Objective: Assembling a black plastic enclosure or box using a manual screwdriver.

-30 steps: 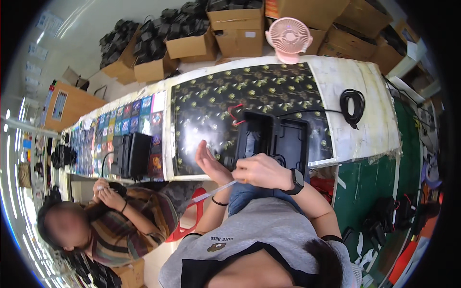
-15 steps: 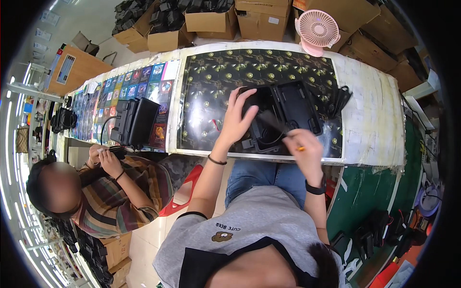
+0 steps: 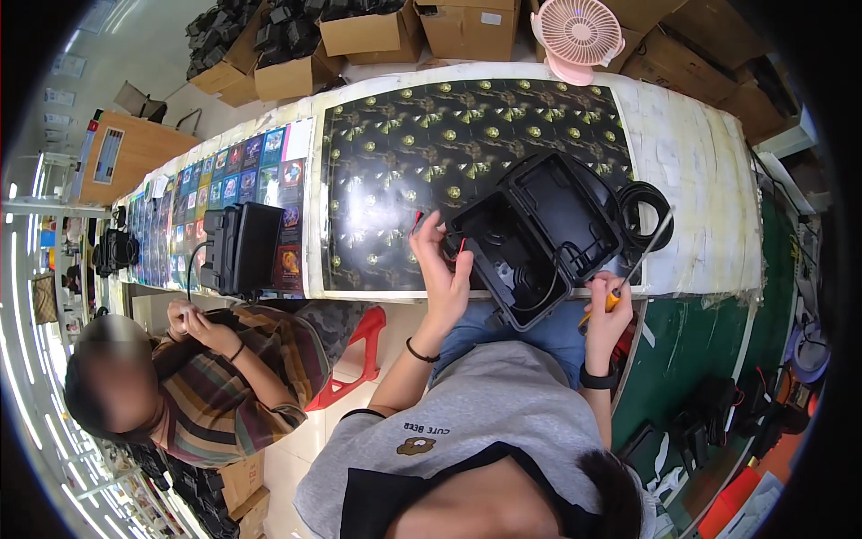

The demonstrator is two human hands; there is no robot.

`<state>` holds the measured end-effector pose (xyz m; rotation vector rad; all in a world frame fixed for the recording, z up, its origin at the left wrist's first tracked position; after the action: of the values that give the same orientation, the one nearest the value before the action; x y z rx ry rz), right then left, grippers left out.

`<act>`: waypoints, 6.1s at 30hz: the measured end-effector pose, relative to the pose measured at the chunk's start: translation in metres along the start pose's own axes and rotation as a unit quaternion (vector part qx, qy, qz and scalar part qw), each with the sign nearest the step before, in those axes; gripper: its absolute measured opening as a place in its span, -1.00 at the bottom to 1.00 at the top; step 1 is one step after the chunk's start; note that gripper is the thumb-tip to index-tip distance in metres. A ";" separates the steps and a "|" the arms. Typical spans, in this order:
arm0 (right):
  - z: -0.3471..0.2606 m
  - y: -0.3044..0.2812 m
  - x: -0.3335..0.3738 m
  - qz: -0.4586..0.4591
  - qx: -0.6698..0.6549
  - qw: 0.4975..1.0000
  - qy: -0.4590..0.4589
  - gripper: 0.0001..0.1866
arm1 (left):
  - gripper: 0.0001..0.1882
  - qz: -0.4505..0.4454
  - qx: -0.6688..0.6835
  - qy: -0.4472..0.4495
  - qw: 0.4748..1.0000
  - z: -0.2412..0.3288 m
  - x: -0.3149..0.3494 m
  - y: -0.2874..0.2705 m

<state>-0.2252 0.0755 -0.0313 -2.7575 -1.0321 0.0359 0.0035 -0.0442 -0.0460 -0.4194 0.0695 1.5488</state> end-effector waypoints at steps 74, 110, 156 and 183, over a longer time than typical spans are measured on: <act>0.018 0.064 -0.075 -0.270 -0.144 0.952 -0.023 -0.61 | -0.72 -0.102 -0.339 0.377 0.856 0.022 -0.014 -0.062; 0.020 0.064 -0.061 -0.281 -0.197 0.939 0.028 -0.58 | -0.39 -0.239 -0.434 0.259 0.829 0.040 -0.031 -0.023; -0.069 0.063 -0.139 -0.279 -0.099 0.952 -0.075 -0.59 | -0.76 -0.213 -0.362 0.365 0.831 0.043 0.020 0.047; -0.079 0.058 -0.100 -0.139 -0.179 0.958 -0.173 -0.69 | -0.65 -0.260 -0.264 0.335 0.867 0.054 -0.007 0.051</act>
<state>-0.2557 -0.0465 0.0308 -2.9552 -1.6590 0.3322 -0.0585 -0.0363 -0.0045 -1.2950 0.0606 0.8088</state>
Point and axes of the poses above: each hand's wrist, its own x-axis away from the middle knuckle, its own y-axis out of the palm, z = x × y, the point moved 2 cm from there along -x, towards the middle knuckle, and after that the axes turned 3 degrees about y, right-handed, at the moved point
